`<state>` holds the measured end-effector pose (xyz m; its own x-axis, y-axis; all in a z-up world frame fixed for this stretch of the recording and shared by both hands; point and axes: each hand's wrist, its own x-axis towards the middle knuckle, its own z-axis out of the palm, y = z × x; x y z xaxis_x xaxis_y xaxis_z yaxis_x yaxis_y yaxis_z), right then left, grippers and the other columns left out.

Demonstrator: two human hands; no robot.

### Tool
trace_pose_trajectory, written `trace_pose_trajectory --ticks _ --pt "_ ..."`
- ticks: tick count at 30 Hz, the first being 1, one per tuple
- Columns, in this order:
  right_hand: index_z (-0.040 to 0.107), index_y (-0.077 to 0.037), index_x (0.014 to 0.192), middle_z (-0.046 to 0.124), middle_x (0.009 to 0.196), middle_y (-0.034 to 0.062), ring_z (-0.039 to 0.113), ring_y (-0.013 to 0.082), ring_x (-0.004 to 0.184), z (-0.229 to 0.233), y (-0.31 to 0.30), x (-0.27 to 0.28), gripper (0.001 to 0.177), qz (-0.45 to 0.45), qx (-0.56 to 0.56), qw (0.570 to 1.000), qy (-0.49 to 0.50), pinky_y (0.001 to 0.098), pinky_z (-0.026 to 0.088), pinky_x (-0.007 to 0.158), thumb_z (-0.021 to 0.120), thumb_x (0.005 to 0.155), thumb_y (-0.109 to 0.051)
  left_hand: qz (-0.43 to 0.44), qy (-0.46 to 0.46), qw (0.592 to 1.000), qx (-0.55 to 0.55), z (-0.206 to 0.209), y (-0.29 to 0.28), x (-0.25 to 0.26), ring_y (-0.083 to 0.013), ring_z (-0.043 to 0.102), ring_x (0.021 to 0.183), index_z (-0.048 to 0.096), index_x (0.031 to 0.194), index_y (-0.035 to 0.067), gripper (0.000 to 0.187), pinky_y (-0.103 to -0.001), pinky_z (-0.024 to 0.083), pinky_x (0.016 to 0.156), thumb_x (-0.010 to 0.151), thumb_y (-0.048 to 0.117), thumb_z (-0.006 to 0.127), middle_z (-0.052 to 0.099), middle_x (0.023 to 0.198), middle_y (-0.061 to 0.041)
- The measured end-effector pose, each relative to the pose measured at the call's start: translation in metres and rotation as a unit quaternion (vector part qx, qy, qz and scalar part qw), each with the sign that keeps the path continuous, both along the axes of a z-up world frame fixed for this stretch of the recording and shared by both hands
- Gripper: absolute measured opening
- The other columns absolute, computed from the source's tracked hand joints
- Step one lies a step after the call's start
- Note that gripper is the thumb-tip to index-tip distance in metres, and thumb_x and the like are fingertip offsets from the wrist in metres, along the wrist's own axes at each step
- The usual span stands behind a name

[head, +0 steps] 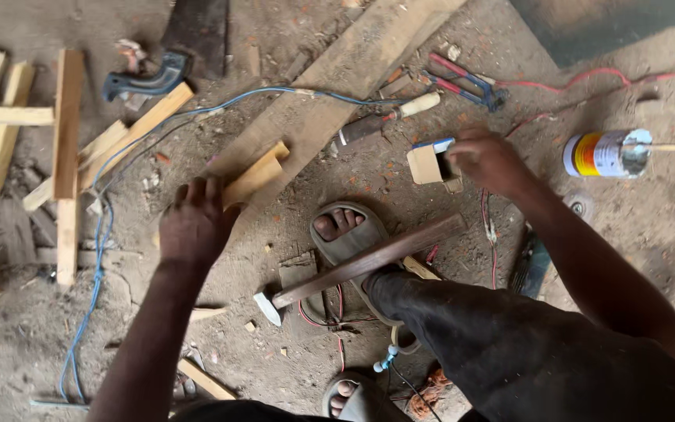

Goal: The person uses a hammer to drive small nails into wooden slats and then uses a chisel to refine the surface of a wooden block while sitting on the ground.

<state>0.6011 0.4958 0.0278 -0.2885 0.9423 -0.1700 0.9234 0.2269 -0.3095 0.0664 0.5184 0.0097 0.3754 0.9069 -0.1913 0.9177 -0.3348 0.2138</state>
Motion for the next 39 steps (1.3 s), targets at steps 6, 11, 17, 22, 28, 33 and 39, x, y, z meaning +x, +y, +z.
trace_pose_trajectory --ticks 6,11,17,22,28,33,39 --pt "0.073 -0.012 0.121 0.071 0.111 0.0201 0.069 0.0393 0.098 -0.059 -0.005 0.006 0.041 -0.061 -0.106 0.992 -0.039 0.0494 0.056 0.084 0.078 0.084 -0.028 0.057 -0.139 0.986 0.066 -0.003 -0.014 -0.015 -0.0365 0.062 0.107 0.067 0.134 0.014 0.051 -0.047 0.057 0.084 0.090 0.038 0.078 0.065 0.113 -0.012" --pt "0.075 -0.012 0.111 0.075 0.102 0.0198 0.072 0.0410 0.093 -0.043 0.008 -0.002 0.039 -0.054 -0.164 0.965 -0.196 0.0522 0.057 0.083 0.083 0.079 -0.032 0.116 -0.137 0.983 0.027 0.006 0.004 -0.019 -0.0341 0.064 0.107 0.065 0.131 0.018 0.049 -0.046 0.057 0.085 0.090 0.037 0.083 0.066 0.113 -0.013" --pt "0.080 -0.013 0.100 0.077 0.100 0.0188 0.074 0.0394 0.092 -0.047 0.012 -0.010 0.020 -0.026 -0.180 0.943 -0.277 0.0507 0.059 0.086 0.078 0.081 -0.020 0.120 -0.099 0.987 -0.028 -0.016 0.007 -0.021 -0.0293 0.065 0.113 0.057 0.143 0.016 0.054 -0.044 0.059 0.095 0.096 0.034 0.077 0.068 0.122 -0.012" --pt "0.079 -0.012 0.101 0.076 0.096 0.0201 0.074 0.0406 0.088 -0.046 0.012 -0.013 0.022 -0.049 -0.188 0.942 -0.273 0.0523 0.059 0.082 0.077 0.079 -0.015 0.027 -0.048 0.998 0.025 -0.024 -0.006 -0.003 -0.0324 0.066 0.106 0.056 0.136 0.008 0.061 -0.046 0.059 0.086 0.086 0.039 0.074 0.068 0.116 -0.019" --pt "0.079 -0.011 0.097 0.077 0.089 0.0190 0.075 0.0372 0.082 -0.050 0.016 -0.009 0.016 -0.032 -0.201 0.937 -0.285 0.0504 0.060 0.081 0.077 0.083 -0.018 0.062 0.027 0.996 0.054 -0.025 0.010 -0.023 -0.0268 0.064 0.102 0.055 0.145 0.012 0.038 -0.041 0.059 0.076 0.114 0.031 0.062 0.068 0.117 -0.017" --pt "0.079 -0.012 0.096 0.074 0.090 0.0166 0.073 0.0352 0.086 -0.044 0.009 -0.007 0.017 -0.001 -0.178 0.949 -0.259 0.0497 0.059 0.082 0.078 0.082 -0.022 0.013 -0.048 0.989 0.136 -0.010 0.012 -0.019 -0.0261 0.065 0.101 0.062 0.135 0.010 0.038 -0.042 0.058 0.085 0.105 0.033 0.064 0.069 0.114 -0.012" --pt "0.082 -0.018 0.098 0.071 0.104 0.0148 0.066 0.0331 0.107 -0.015 0.007 -0.024 0.014 0.025 -0.156 0.954 -0.257 0.0476 0.058 0.089 0.072 0.090 -0.024 -0.056 -0.002 0.995 0.079 -0.018 0.000 0.003 -0.0245 0.066 0.102 0.066 0.129 0.012 0.033 -0.042 0.058 0.091 0.103 0.032 0.057 0.069 0.118 -0.012"
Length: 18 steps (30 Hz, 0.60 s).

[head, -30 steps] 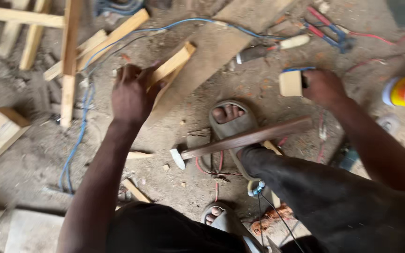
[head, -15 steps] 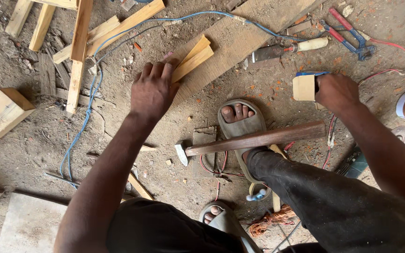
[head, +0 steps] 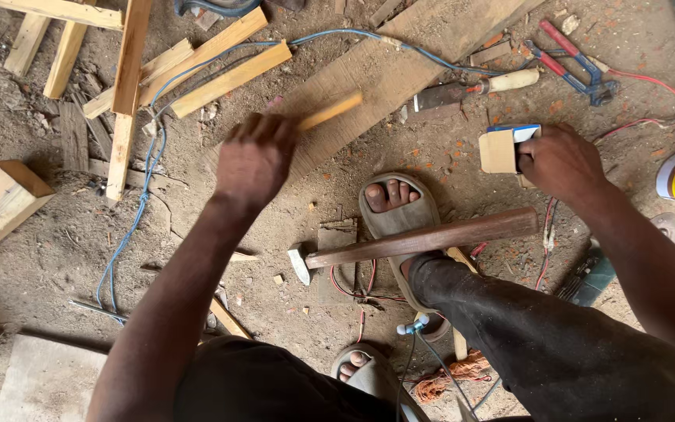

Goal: The person uses a hammer to drive small nails into wooden slats and then uses a chisel to refine the surface of a wooden block while sitting on the ground.

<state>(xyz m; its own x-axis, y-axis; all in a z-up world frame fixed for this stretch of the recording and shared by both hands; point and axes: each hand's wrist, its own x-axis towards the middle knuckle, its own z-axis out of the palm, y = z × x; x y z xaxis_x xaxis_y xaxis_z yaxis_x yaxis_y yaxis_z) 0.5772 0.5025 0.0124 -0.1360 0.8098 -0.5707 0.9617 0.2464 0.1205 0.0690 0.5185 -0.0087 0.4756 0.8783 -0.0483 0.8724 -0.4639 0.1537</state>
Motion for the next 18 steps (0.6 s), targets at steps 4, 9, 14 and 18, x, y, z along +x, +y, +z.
trace_pose_trajectory --ticks 4,9,14,18 --pt "0.081 -0.015 0.099 0.071 0.112 0.0139 0.065 0.0327 0.111 0.005 -0.002 -0.001 0.018 0.032 0.024 0.999 0.025 0.0465 0.057 0.095 0.075 0.088 -0.027 0.069 -0.030 0.992 -0.098 0.004 0.004 -0.007 -0.0261 0.066 0.100 0.066 0.125 0.012 0.032 -0.042 0.058 0.088 0.105 0.036 0.056 0.069 0.116 -0.013" --pt "0.079 -0.010 0.102 0.076 0.102 0.0162 0.073 0.0327 0.093 -0.009 0.004 0.001 0.023 -0.089 -0.032 0.995 -0.009 0.0480 0.060 0.085 0.081 0.084 -0.025 0.119 -0.063 0.975 -0.177 0.021 0.003 -0.010 -0.0256 0.065 0.097 0.064 0.129 0.008 0.036 -0.039 0.061 0.077 0.103 0.033 0.062 0.068 0.114 -0.013" --pt "0.081 -0.012 0.097 0.076 0.094 0.0178 0.074 0.0344 0.088 -0.031 0.006 0.010 0.016 -0.074 -0.017 0.997 -0.020 0.0482 0.059 0.085 0.081 0.082 -0.018 0.120 -0.084 0.987 -0.067 0.025 -0.003 -0.032 -0.0244 0.068 0.100 0.073 0.120 0.015 0.027 -0.040 0.060 0.086 0.100 0.031 0.066 0.072 0.113 -0.010" --pt "0.082 -0.013 0.102 0.076 0.096 0.0185 0.072 0.0346 0.091 -0.045 0.002 0.028 0.022 -0.056 0.008 0.998 0.024 0.0493 0.057 0.088 0.080 0.081 -0.015 0.183 -0.076 0.972 -0.126 0.027 -0.004 -0.048 -0.0238 0.069 0.101 0.074 0.119 0.015 0.023 -0.041 0.060 0.087 0.108 0.032 0.064 0.073 0.114 -0.009"
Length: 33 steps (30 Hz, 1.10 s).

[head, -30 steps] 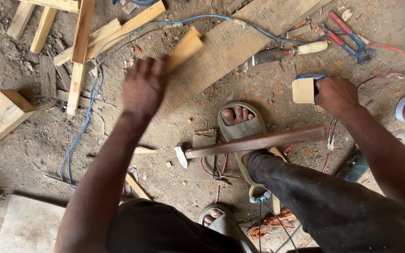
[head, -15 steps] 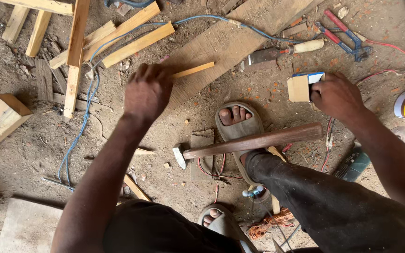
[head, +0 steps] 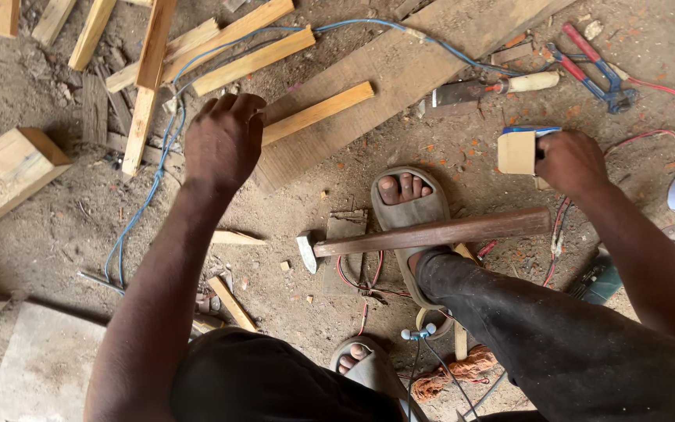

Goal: The person uses a hammer to drive small nails into wooden slats and then uses a chisel to refine the surface of a wooden block while sitting on the ground.

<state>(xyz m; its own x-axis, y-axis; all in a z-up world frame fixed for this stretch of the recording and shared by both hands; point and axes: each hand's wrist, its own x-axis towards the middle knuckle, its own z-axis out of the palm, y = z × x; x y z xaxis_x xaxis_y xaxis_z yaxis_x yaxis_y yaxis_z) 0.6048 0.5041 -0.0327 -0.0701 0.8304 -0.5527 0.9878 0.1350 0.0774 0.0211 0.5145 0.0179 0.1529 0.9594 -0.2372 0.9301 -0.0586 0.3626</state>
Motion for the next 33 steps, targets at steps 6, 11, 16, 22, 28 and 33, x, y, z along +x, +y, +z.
trace_pose_trajectory --ticks 6,11,16,22,28,33 --pt "0.080 -0.007 0.095 0.074 0.106 0.0197 0.066 0.0356 0.113 -0.004 0.002 0.014 0.021 0.027 -0.024 0.999 -0.002 0.0498 0.052 0.102 0.082 0.082 -0.023 -0.092 0.094 0.990 0.041 -0.004 -0.007 -0.001 -0.0228 0.067 0.095 0.073 0.112 0.012 0.045 -0.040 0.061 0.077 0.088 0.050 0.074 0.073 0.104 -0.007" --pt "0.077 -0.009 0.081 0.067 0.138 0.0093 0.048 0.0305 0.147 0.014 0.004 0.009 0.020 0.123 0.026 0.988 0.095 0.0445 0.039 0.123 0.083 0.079 -0.027 -0.067 0.090 0.994 -0.016 -0.014 -0.014 0.002 -0.0209 0.065 0.100 0.069 0.118 0.009 0.039 -0.040 0.060 0.087 0.099 0.044 0.073 0.071 0.108 -0.008" --pt "0.080 -0.014 0.081 0.051 0.160 0.0021 0.029 0.0254 0.159 0.042 0.002 -0.005 0.015 0.171 0.010 0.980 0.103 0.0438 0.027 0.130 0.081 0.077 -0.029 -0.115 0.083 0.989 -0.035 0.000 -0.021 0.002 -0.0237 0.060 0.108 0.071 0.100 0.014 0.040 -0.043 0.056 0.092 0.084 0.051 0.077 0.067 0.115 -0.007" --pt "0.079 -0.017 0.087 0.049 0.160 -0.0018 0.027 0.0232 0.159 0.077 0.010 -0.018 0.026 0.246 0.021 0.963 0.112 0.0461 0.026 0.131 0.073 0.082 -0.041 -0.116 0.112 0.987 0.012 -0.004 -0.029 0.004 -0.0262 0.063 0.103 0.065 0.120 0.008 0.051 -0.045 0.058 0.086 0.092 0.050 0.068 0.067 0.112 -0.011" --pt "0.071 -0.013 0.089 0.062 0.145 0.0046 0.052 0.0295 0.140 0.141 0.054 -0.074 0.018 0.276 0.123 0.914 0.272 0.0519 0.038 0.124 0.070 0.090 -0.030 -0.086 0.112 0.989 -0.051 -0.005 -0.036 -0.004 -0.0252 0.063 0.102 0.063 0.122 0.008 0.044 -0.040 0.060 0.081 0.103 0.048 0.059 0.067 0.112 -0.012" --pt "0.070 -0.004 0.111 0.070 0.114 0.0096 0.068 0.0196 0.103 0.108 0.114 -0.161 0.011 0.122 0.121 0.864 0.474 0.0380 0.056 0.088 0.074 0.104 -0.012 -0.054 0.108 0.991 -0.066 -0.004 -0.040 -0.013 -0.0223 0.062 0.097 0.063 0.125 0.011 0.041 -0.038 0.060 0.079 0.104 0.045 0.056 0.068 0.111 -0.009"
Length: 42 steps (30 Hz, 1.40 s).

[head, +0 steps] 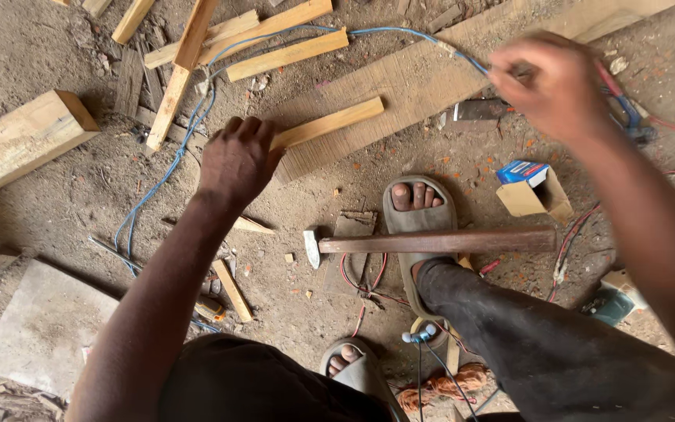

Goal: The person uses a hammer to drive small nails into wooden slats and then uses a chisel to refine the surface of a wooden block while sitting on the ground.

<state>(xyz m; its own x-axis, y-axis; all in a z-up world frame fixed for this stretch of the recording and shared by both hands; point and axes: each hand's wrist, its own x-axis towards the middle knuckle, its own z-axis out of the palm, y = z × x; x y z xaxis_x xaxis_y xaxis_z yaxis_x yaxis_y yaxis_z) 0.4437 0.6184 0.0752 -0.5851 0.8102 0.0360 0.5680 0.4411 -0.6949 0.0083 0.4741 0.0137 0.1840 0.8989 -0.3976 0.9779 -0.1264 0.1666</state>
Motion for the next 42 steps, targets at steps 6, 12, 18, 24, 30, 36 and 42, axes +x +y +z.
trace_pose_trajectory --ticks 6,12,18,24,30,36,42 --pt "0.072 -0.001 0.100 0.068 0.096 0.0099 0.066 0.0164 0.080 -0.080 0.017 -0.050 0.008 -0.004 0.065 0.998 -0.008 0.0323 0.053 0.074 0.079 0.098 -0.005 0.078 -0.125 0.989 0.002 0.006 -0.015 -0.009 -0.0273 0.068 0.083 0.071 0.116 0.007 0.032 -0.041 0.060 0.070 0.107 0.032 0.054 0.072 0.103 -0.013" --pt "0.071 -0.001 0.097 0.066 0.099 0.0088 0.065 0.0138 0.082 -0.084 0.016 -0.046 0.007 -0.013 0.039 0.999 -0.010 0.0280 0.053 0.071 0.076 0.102 -0.002 0.124 -0.271 0.954 0.020 -0.003 -0.026 -0.018 -0.0268 0.072 0.072 0.073 0.108 0.002 0.024 -0.041 0.060 0.068 0.107 0.019 0.056 0.075 0.098 -0.015" --pt "0.073 0.000 0.098 0.067 0.095 0.0077 0.064 0.0105 0.080 -0.054 0.003 -0.041 0.004 -0.040 0.029 0.998 0.032 0.0275 0.050 0.068 0.074 0.101 0.001 0.032 -0.136 0.986 0.092 0.001 -0.018 -0.011 -0.0229 0.069 0.076 0.074 0.106 0.006 0.021 -0.038 0.061 0.069 0.105 0.022 0.061 0.073 0.093 -0.010" --pt "0.070 -0.004 0.096 0.066 0.086 0.0060 0.058 0.0099 0.067 -0.041 -0.034 -0.054 0.008 -0.029 -0.152 0.978 0.138 0.0276 0.049 0.056 0.074 0.098 -0.011 -0.094 0.013 0.993 0.064 0.000 -0.010 0.007 -0.0176 0.069 0.094 0.071 0.112 0.013 0.022 -0.036 0.060 0.089 0.111 0.030 0.057 0.073 0.107 -0.005" --pt "0.070 -0.005 0.101 0.071 0.096 0.0050 0.069 0.0110 0.087 -0.025 -0.086 -0.078 0.012 0.041 -0.219 0.967 0.123 0.0279 0.061 0.072 0.068 0.100 -0.017 -0.031 -0.089 0.993 -0.078 0.012 -0.007 0.046 -0.0252 0.059 0.121 0.061 0.129 0.015 0.039 -0.043 0.055 0.092 0.105 0.045 0.056 0.061 0.135 -0.010" --pt "0.070 -0.002 0.098 0.069 0.092 0.0057 0.066 0.0093 0.081 -0.005 -0.116 -0.082 0.012 0.074 -0.285 0.953 0.072 0.0275 0.054 0.068 0.069 0.097 -0.014 -0.039 -0.018 0.993 0.109 -0.006 0.005 0.050 -0.0302 0.056 0.121 0.059 0.136 0.008 0.054 -0.049 0.050 0.100 0.097 0.045 0.062 0.061 0.133 -0.015" --pt "0.071 -0.002 0.101 0.072 0.090 0.0039 0.061 0.0088 0.075 0.002 -0.119 -0.063 0.013 0.047 -0.315 0.948 0.008 0.0268 0.050 0.064 0.070 0.093 -0.013 -0.015 -0.003 0.998 0.065 -0.012 0.008 0.023 -0.0276 0.060 0.113 0.062 0.128 0.008 0.048 -0.047 0.054 0.096 0.100 0.046 0.064 0.065 0.123 -0.014"
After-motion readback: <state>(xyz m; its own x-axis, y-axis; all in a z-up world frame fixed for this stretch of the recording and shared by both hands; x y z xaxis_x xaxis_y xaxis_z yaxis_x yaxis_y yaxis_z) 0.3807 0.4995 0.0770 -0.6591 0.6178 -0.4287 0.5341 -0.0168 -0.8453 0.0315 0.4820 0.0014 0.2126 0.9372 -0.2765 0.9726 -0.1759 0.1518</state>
